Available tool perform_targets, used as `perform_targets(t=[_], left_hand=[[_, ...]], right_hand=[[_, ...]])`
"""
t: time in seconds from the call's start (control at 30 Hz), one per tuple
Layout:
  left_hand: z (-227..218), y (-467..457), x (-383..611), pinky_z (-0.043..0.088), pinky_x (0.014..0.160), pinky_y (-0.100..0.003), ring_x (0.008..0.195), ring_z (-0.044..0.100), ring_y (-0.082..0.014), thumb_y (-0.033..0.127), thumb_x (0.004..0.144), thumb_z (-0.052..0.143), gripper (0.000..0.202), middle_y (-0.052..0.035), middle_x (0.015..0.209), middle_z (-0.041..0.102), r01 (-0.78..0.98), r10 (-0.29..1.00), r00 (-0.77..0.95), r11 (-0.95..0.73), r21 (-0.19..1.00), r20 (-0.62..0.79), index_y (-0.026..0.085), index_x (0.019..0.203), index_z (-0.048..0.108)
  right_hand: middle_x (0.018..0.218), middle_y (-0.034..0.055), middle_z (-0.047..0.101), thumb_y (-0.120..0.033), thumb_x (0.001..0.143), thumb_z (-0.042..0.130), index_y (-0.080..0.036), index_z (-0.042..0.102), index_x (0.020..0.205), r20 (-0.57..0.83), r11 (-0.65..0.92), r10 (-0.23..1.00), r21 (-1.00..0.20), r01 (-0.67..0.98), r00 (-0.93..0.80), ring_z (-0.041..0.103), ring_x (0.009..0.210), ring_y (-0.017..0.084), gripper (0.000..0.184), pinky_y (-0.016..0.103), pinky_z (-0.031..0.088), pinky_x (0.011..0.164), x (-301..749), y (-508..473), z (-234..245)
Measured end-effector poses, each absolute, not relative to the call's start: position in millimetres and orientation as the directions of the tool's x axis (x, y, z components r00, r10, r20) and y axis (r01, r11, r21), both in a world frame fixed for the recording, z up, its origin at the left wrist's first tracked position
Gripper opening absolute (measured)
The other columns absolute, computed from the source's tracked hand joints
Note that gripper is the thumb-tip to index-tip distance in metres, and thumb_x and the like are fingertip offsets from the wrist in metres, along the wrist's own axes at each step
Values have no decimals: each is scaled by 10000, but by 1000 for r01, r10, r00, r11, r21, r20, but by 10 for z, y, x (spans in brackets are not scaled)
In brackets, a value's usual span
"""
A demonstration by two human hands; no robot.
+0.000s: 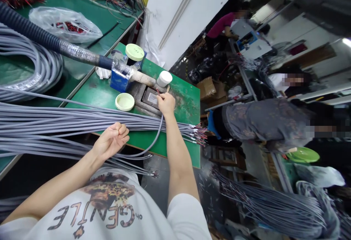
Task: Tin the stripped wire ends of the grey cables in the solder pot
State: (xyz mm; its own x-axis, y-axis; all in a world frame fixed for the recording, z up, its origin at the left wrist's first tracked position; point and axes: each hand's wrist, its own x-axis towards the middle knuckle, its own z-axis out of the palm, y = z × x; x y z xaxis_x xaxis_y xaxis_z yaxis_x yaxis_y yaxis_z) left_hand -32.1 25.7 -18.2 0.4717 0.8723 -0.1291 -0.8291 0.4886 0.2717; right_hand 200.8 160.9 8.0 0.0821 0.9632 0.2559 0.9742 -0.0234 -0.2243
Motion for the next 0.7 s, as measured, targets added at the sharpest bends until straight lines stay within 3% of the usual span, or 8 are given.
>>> perform_targets(t=[0.7], left_hand=[[-186,281,-306,362,512,-187,553,434,-65,103,599,750,199,31,615,501,-842,875,465,484,240,-131,144,624,557]], right_hand=[[893,70,677,-305,853,512,-195,762,862,128,-116,984,-81,990,126,584,815,188,273,272,367,686,2055,1702,-168]])
